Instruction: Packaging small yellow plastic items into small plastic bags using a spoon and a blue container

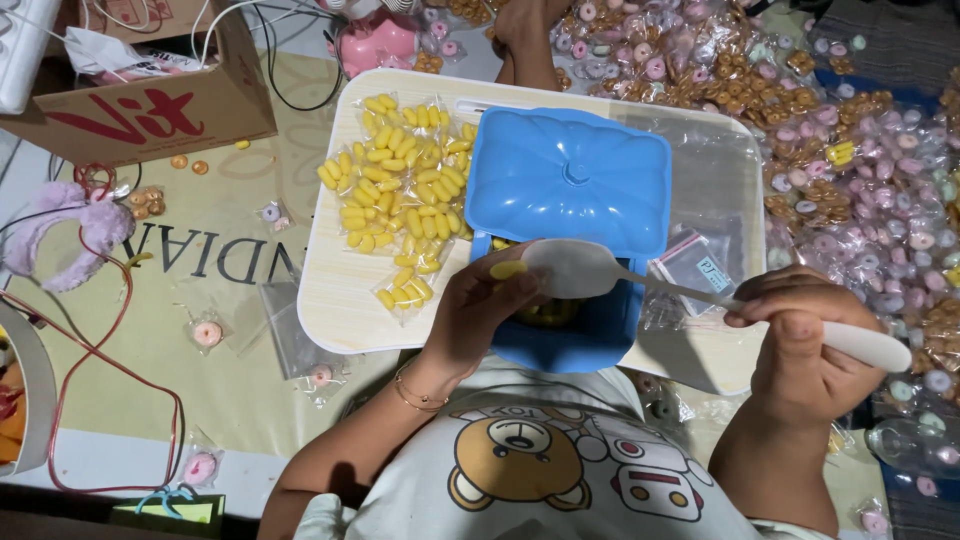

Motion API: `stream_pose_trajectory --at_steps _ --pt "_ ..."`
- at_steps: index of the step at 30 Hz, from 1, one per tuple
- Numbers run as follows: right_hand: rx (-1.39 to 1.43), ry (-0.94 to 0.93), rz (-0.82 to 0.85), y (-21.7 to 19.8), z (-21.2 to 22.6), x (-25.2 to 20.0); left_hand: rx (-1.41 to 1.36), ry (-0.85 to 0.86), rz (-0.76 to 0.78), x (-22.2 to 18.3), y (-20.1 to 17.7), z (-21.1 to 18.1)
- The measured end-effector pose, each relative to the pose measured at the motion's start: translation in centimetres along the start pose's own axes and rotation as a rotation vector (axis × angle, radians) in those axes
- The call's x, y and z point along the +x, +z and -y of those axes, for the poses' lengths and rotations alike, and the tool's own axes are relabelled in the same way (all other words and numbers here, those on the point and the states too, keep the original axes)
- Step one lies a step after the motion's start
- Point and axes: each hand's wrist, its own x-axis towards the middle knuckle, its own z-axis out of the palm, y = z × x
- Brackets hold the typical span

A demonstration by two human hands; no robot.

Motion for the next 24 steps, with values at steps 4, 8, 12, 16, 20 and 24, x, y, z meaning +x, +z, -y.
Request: stream_pose_trajectory --at_steps 4,8,12,16,20,24 --pt "-0.039 -0.127 -0.082 -1.3 -0.9 -0.4 -0.102 -0.075 -0.043 0.2 0.2 -0.7" --pt "-0.068 -0.17 -0.069 -1.3 -0.8 -0.6 -0.162 -0.073 -0.008 0.1 0.1 -0.7" --pt "-0.047 -0.179 -0.136 -2.6 -2.4 -1.5 -0.144 -0.104 -0.052 0.4 -0.4 0.0" --pt "0.027 -0.101 -0.308 -4.5 -3.5 -2.2 -0.229 -0.068 -0.03 0.3 -0.6 0.3" --pt "0.02 -0.029 -0.309 -5.9 -4.4 -3.6 -0.227 -0.073 -0.041 0.3 -0.7 0.3" --pt "-0.037 0.025 -0.288 -7.4 -6.1 -5.0 -0.268 -0.056 -0.011 0.4 -0.8 0.2"
